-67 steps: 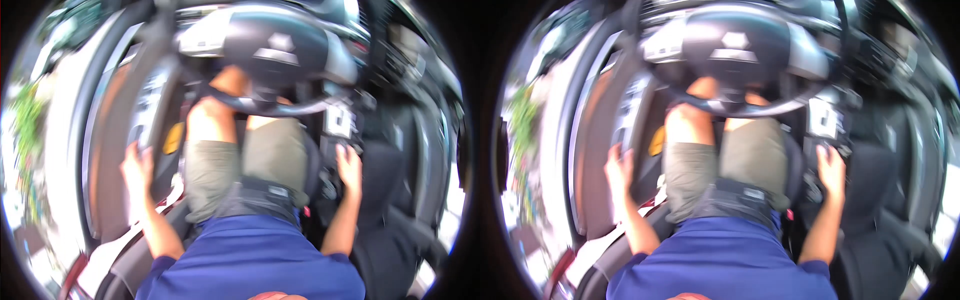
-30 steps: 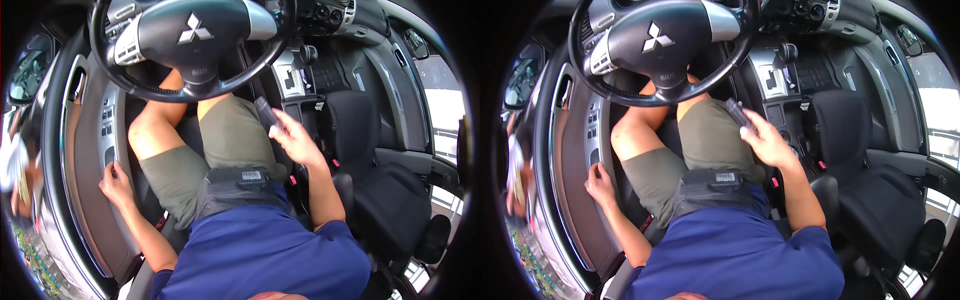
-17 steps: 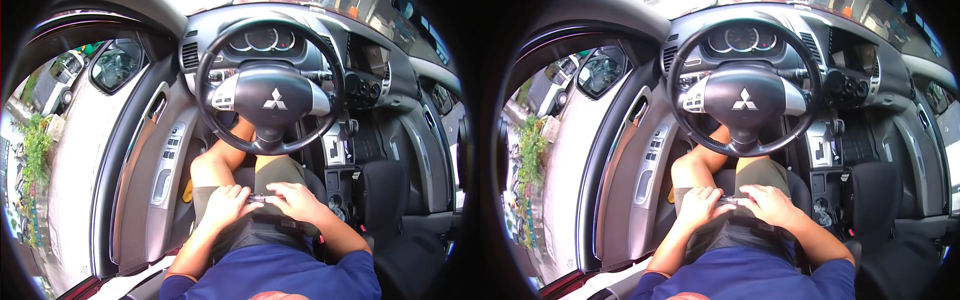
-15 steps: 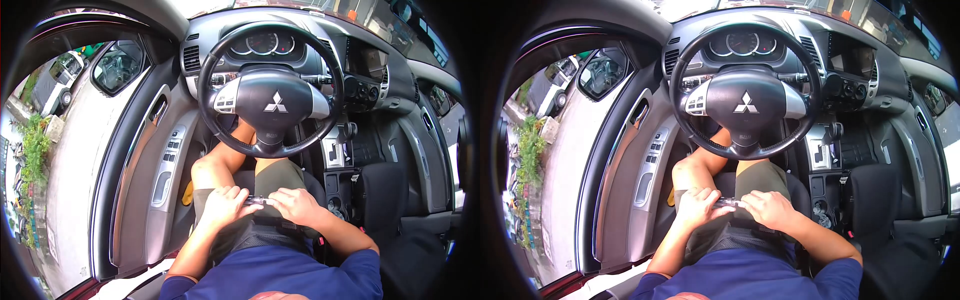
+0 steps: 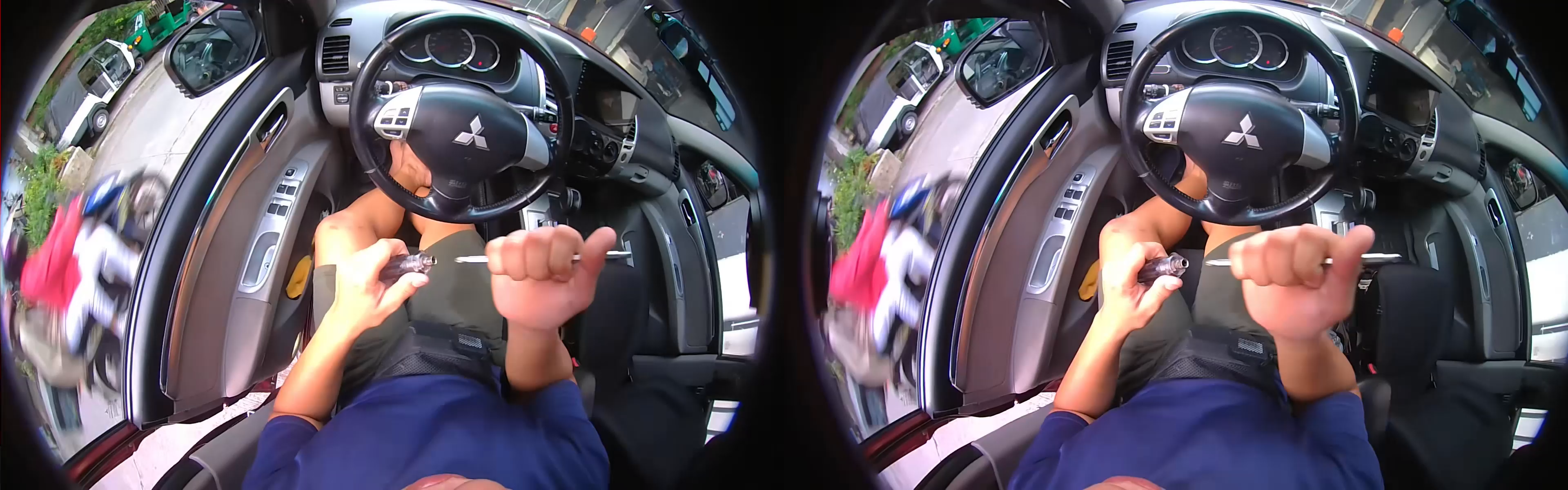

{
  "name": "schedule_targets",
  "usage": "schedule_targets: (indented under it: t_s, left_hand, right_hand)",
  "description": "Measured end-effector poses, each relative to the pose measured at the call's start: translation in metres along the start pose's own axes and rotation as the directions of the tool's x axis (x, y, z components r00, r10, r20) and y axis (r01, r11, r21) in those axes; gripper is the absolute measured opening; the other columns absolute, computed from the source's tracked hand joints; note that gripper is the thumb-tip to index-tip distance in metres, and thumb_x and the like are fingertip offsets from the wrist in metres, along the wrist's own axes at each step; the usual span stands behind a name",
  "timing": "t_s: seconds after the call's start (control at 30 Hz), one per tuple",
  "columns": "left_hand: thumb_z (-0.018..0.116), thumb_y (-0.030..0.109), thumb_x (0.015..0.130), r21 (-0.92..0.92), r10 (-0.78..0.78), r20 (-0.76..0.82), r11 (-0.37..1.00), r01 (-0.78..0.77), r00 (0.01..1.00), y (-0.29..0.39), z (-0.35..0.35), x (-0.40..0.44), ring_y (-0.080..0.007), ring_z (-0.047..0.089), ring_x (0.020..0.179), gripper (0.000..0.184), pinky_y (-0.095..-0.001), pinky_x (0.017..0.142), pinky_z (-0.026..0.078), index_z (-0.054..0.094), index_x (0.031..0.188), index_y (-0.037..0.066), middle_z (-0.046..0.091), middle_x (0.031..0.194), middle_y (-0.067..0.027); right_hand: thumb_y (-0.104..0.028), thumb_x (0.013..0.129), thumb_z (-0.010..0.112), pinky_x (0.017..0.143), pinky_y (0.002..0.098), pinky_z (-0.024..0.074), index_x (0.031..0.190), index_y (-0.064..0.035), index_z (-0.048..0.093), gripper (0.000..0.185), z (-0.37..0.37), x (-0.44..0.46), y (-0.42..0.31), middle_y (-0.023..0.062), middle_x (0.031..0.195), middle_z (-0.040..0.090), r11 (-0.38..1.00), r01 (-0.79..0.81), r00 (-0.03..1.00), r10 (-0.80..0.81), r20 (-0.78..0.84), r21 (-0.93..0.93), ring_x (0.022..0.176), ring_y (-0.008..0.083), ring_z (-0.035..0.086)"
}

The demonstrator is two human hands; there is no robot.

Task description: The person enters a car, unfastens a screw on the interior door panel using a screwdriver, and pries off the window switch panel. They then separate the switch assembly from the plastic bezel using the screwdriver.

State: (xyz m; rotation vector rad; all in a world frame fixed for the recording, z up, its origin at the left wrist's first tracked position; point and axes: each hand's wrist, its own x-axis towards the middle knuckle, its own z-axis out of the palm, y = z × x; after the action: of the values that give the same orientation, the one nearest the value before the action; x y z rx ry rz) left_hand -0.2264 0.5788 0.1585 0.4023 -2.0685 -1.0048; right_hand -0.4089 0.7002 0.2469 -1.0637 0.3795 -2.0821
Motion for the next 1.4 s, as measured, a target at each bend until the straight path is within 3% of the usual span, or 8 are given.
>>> schedule_targets:
  t_s: [0.43, 0.63, 0.77, 0.8, 0.87, 0.93, 1.03, 1.4]
  left_hand:
    - [0.096, 0.039, 0.074, 0.206, 0.117, -0.068, 0.973, -0.100, 0.991, -0.004, -0.026, -0.014, -0.0226, 0.068, 0.063, 0.049, -0.0358, 0.061, 0.054, 0.071, 0.099, 0.005, 0.069, 0.076, -0.0063]
    - [0.094, 0.032, 0.081, 0.397, 0.209, -0.305, 0.915, -0.075, 0.929, -0.010, -0.001, -0.025, -0.0272, 0.065, 0.067, 0.044, -0.0365, 0.061, 0.053, 0.071, 0.104, 0.002, 0.067, 0.077, -0.0105]
    - [0.090, 0.018, 0.081, 0.548, 0.412, -0.226, 0.803, -0.234, 0.883, -0.003, -0.001, -0.018, -0.0288, 0.063, 0.070, 0.030, -0.0393, 0.064, 0.051, 0.072, 0.100, 0.003, 0.067, 0.080, -0.0104]
    - [0.089, 0.015, 0.081, 0.560, 0.449, -0.167, 0.776, -0.290, 0.878, 0.001, -0.002, -0.017, -0.0292, 0.063, 0.070, 0.028, -0.0399, 0.065, 0.051, 0.072, 0.099, 0.003, 0.067, 0.081, -0.0104]
    - [0.083, 0.009, 0.078, 0.457, 0.293, -0.144, 0.867, -0.198, 0.945, 0.006, 0.006, -0.017, -0.0297, 0.062, 0.068, 0.022, -0.0407, 0.065, 0.051, 0.072, 0.096, 0.002, 0.066, 0.079, -0.0105]
    - [0.081, 0.014, 0.084, 0.375, 0.155, -0.113, 0.922, -0.102, 0.981, 0.003, 0.012, -0.017, -0.0271, 0.066, 0.069, 0.019, -0.0384, 0.064, 0.051, 0.075, 0.100, 0.008, 0.070, 0.084, -0.0079]
    - [0.085, 0.011, 0.083, 0.261, 0.051, -0.129, 0.965, -0.016, 0.990, 0.017, 0.003, -0.012, -0.0244, 0.066, 0.067, 0.019, -0.0370, 0.062, 0.051, 0.072, 0.096, 0.007, 0.069, 0.081, -0.0073]
    - [0.088, 0.013, 0.074, 0.246, 0.039, -0.055, 0.969, -0.024, 0.998, 0.016, 0.008, -0.011, -0.0285, 0.061, 0.058, 0.030, -0.0393, 0.057, 0.047, 0.059, 0.078, 0.008, 0.059, 0.068, -0.0079]
  right_hand:
    - [-0.069, 0.111, 0.016, 0.054, 0.0367, 0.0286, 0.067, -0.0145, 0.028, 0.071, 0.014, -0.010, 0.057, -0.0022, 0.057, 0.025, 0.994, -0.056, 0.997, 0.050, 0.063, 0.089, 0.049, 0.0155, 0.022]
    - [-0.064, 0.114, 0.025, 0.053, 0.0348, 0.0260, 0.067, -0.0164, 0.029, 0.067, 0.010, -0.009, 0.065, -0.0017, 0.055, 0.025, 0.973, -0.067, 0.967, 0.117, -0.226, 0.219, 0.050, 0.0155, 0.023]
    - [-0.067, 0.112, 0.026, 0.052, 0.0346, 0.0287, 0.063, -0.0195, 0.028, 0.068, 0.018, -0.001, 0.055, -0.0034, 0.052, 0.025, 0.853, -0.333, 0.748, 0.499, -0.438, 0.402, 0.046, 0.0183, 0.025]
    - [-0.068, 0.111, 0.032, 0.052, 0.0351, 0.0301, 0.063, -0.0188, 0.029, 0.069, 0.015, -0.009, 0.065, -0.0018, 0.051, 0.025, 0.652, -0.417, 0.660, 0.696, -0.283, 0.634, 0.047, 0.0194, 0.028]
    - [-0.061, 0.113, 0.034, 0.052, 0.0363, 0.0312, 0.062, -0.0170, 0.032, 0.068, 0.036, -0.033, 0.078, 0.0014, 0.051, 0.027, 0.921, -0.358, 0.864, 0.390, -0.318, 0.155, 0.048, 0.0198, 0.031]
    - [-0.058, 0.115, 0.026, 0.054, 0.0367, 0.0321, 0.063, -0.0160, 0.033, 0.068, 0.049, -0.034, 0.069, 0.0024, 0.051, 0.029, 0.962, -0.206, 0.965, 0.170, -0.198, -0.179, 0.048, 0.0194, 0.028]
    - [-0.062, 0.115, 0.021, 0.054, 0.0356, 0.0308, 0.064, -0.0157, 0.031, 0.069, 0.027, -0.019, 0.056, 0.0000, 0.052, 0.030, 0.963, -0.196, 0.950, 0.233, -0.207, 0.186, 0.047, 0.0173, 0.024]
    - [-0.064, 0.113, 0.021, 0.054, 0.0364, 0.0312, 0.064, -0.0139, 0.030, 0.071, 0.015, -0.024, 0.062, -0.0011, 0.053, 0.028, 0.980, -0.196, 0.980, 0.195, -0.034, -0.036, 0.047, 0.0171, 0.025]
